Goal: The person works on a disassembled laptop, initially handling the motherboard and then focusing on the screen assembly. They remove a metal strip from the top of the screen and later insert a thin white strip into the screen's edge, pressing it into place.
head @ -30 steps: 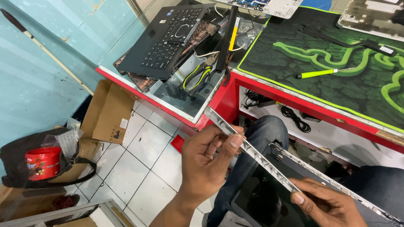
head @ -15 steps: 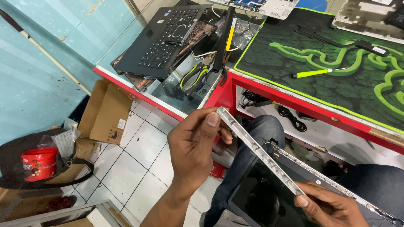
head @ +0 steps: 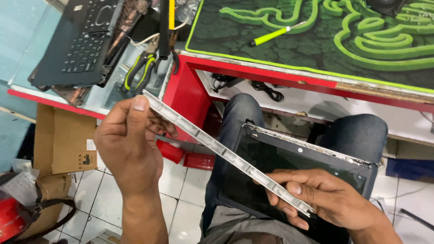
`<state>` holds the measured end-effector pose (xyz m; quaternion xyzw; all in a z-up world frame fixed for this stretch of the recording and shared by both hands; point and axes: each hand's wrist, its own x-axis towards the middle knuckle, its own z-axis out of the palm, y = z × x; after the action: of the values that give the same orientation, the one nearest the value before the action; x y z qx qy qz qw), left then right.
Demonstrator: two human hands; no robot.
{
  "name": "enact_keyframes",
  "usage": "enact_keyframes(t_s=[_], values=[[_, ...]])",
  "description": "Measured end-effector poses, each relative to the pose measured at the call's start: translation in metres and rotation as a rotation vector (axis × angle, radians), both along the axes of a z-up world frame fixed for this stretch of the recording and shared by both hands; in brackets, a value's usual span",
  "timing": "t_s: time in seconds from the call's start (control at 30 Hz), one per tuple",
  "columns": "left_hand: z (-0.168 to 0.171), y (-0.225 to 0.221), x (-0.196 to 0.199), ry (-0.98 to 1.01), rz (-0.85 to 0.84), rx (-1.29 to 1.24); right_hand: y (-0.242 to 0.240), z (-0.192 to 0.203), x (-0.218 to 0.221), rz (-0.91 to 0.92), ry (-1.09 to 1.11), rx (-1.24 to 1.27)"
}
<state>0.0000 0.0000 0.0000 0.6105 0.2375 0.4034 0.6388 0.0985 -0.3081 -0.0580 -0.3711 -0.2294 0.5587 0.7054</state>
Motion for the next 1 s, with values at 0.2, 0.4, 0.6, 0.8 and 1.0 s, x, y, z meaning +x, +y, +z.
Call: enact_keyframes(t_s=[0.2,0.4,0.6,0.8,1.0], values=[[-0.015,0.002,0.005,-0.039,-0.015,-0.110,-0.002,0.006,0.003,0.029,-0.074,-0.061],[-0.031,-0.021,0.007,-0.017,-0.167,-0.138,-0.005,-0.004,0.002,0.001,-0.064,-0.118],[-0.041,-0.045,-0.001,0.070,-0.223,-0.179,-0.003,-0.001,0.002,-0.010,-0.089,-0.133],[-0.062,-0.080,-0.023,0.273,-0.586,-0.101,0.012,-0.019,-0.013,-0.009,0.002,-0.053],[-0.048,-0.082,0.001,0.298,-0.439,0.122,0.002,-0.061,-0.026,-0.132,0.004,-0.185]])
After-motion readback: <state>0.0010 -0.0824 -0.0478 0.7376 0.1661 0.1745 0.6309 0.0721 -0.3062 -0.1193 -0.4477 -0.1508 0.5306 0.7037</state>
